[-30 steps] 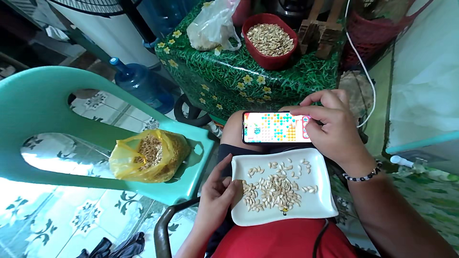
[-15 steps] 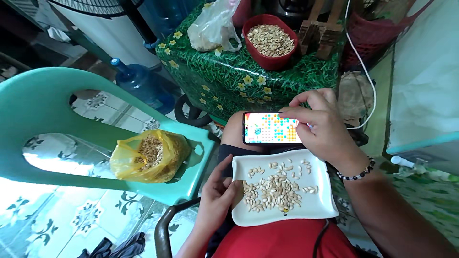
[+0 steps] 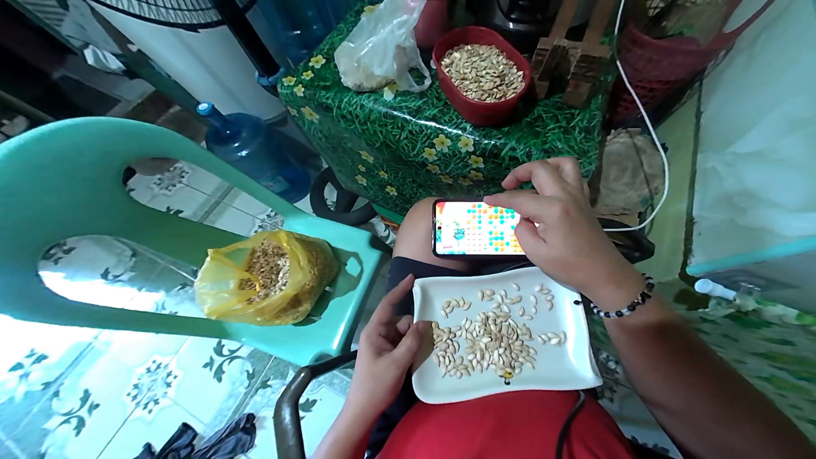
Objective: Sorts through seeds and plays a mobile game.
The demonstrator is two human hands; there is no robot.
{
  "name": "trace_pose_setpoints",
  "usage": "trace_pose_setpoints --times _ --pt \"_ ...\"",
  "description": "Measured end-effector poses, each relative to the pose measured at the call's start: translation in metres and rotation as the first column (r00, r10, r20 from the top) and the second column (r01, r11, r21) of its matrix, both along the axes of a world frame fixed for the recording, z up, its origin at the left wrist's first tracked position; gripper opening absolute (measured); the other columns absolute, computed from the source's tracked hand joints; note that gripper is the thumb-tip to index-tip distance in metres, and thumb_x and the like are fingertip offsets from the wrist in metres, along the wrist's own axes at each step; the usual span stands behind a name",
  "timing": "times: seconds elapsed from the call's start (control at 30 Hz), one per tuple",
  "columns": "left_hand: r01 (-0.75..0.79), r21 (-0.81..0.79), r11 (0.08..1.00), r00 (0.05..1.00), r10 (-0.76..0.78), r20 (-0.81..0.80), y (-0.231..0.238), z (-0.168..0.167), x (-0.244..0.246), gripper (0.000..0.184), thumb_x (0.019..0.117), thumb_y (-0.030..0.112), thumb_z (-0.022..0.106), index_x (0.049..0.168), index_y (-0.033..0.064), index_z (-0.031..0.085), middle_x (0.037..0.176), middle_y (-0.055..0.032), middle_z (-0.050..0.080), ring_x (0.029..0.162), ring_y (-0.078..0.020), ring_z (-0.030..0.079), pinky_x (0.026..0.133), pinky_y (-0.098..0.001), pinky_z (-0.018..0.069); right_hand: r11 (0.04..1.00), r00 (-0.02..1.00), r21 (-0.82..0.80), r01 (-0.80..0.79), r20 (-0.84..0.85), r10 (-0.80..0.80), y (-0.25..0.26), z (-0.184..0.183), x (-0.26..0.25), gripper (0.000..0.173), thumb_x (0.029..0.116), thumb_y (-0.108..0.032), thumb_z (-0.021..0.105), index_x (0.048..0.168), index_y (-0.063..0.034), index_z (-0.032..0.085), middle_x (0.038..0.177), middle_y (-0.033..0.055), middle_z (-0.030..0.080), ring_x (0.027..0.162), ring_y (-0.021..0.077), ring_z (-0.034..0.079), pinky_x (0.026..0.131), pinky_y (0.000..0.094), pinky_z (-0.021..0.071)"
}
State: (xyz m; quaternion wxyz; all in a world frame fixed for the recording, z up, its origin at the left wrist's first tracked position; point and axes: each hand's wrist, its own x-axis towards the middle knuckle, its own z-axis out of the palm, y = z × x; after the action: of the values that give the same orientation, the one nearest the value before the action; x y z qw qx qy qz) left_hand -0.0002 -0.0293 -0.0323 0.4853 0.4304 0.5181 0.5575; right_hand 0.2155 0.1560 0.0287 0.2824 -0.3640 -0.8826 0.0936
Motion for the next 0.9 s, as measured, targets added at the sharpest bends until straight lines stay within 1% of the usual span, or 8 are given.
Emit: trace_pose_setpoints --times 0.1,0.23,0.37,0.53,0.67,0.77,0.9 --pt "-0.003 -0.004 1.000 1.000 0.003 0.005 0.000 0.001 0.000 0.059 0.0965 -0.004 0.055 0.152 -0.0014 0.036 0.086 -0.0051 0.073 0.072 -0.0118 0.072 0.069 -0.0268 0.0620 1.000 1.000 -0.001 0.016 0.005 -0.016 0.002 0.000 0.003 0.044 0.0872 -0.002 0.051 0.119 -0.0179 0.077 0.128 0.0102 0.061 0.125 0.0386 0.047 0.093 0.0579 0.0407" --pt "-0.002 -0.003 1.000 1.000 0.002 0.003 0.000 0.000 0.000 0.059 0.0962 -0.003 0.055 0.152 -0.0014 0.036 0.085 -0.0044 0.073 0.070 -0.0110 0.071 0.067 -0.0260 0.0615 0.999 0.999 -0.004 0.039 -0.012 -0.039 0.004 -0.002 0.010 0.043 0.0869 -0.002 0.051 0.116 -0.0187 0.079 0.127 0.0101 0.062 0.126 0.0393 0.046 0.094 0.0584 0.0403" --pt "-0.003 -0.005 1.000 1.000 0.003 -0.002 0.000 0.001 0.001 0.059 0.0966 -0.003 0.055 0.152 -0.0006 0.037 0.087 -0.0055 0.073 0.072 -0.0117 0.072 0.068 -0.0265 0.0619 0.999 0.999 -0.014 0.046 -0.024 -0.046 0.004 -0.003 0.013 0.042 0.0873 -0.003 0.051 0.113 -0.0204 0.080 0.128 0.0096 0.061 0.126 0.0387 0.045 0.094 0.0577 0.0395" --pt "-0.006 -0.005 1.000 1.000 0.006 0.007 0.000 0.000 0.000 0.060 0.0958 -0.004 0.056 0.152 -0.0011 0.036 0.087 -0.0062 0.073 0.072 -0.0123 0.072 0.069 -0.0266 0.0619 0.999 0.998 -0.007 0.042 -0.039 -0.042 0.004 -0.003 0.013 0.042 0.0870 -0.003 0.051 0.112 -0.0206 0.080 0.127 0.0101 0.062 0.126 0.0389 0.046 0.094 0.0577 0.0394" --pt "-0.005 -0.004 1.000 1.000 0.005 0.008 0.000 0.000 0.001 0.060 0.0960 -0.005 0.055 0.152 -0.0009 0.036 0.088 -0.0064 0.073 0.073 -0.0123 0.072 0.070 -0.0268 0.0621 0.999 0.999 -0.017 0.036 -0.016 -0.036 0.004 -0.002 0.012 0.042 0.0865 -0.003 0.052 0.113 -0.0216 0.080 0.127 0.0106 0.061 0.127 0.0401 0.045 0.094 0.0595 0.0386" --pt "-0.005 -0.005 1.000 1.000 0.005 0.002 0.000 0.000 0.001 0.060 0.0960 -0.004 0.055 0.153 -0.0007 0.036 0.087 -0.0059 0.073 0.072 -0.0122 0.072 0.069 -0.0267 0.0620 1.000 1.000 -0.006 0.023 -0.008 -0.023 0.003 -0.003 0.010 0.042 0.0860 -0.003 0.052 0.112 -0.0218 0.080 0.127 0.0104 0.061 0.126 0.0395 0.046 0.093 0.0590 0.0392" --pt "-0.005 0.000 1.000 1.000 0.005 0.002 0.000 0.000 0.000 0.060 0.0957 -0.005 0.055 0.152 -0.0012 0.037 0.086 -0.0058 0.073 0.071 -0.0121 0.071 0.069 -0.0267 0.0619 1.000 1.000 -0.007 0.010 -0.007 -0.010 0.003 -0.004 0.008 0.042 0.0865 -0.003 0.053 0.112 -0.0215 0.080 0.127 0.0101 0.061 0.127 0.0392 0.045 0.096 0.0596 0.0384"
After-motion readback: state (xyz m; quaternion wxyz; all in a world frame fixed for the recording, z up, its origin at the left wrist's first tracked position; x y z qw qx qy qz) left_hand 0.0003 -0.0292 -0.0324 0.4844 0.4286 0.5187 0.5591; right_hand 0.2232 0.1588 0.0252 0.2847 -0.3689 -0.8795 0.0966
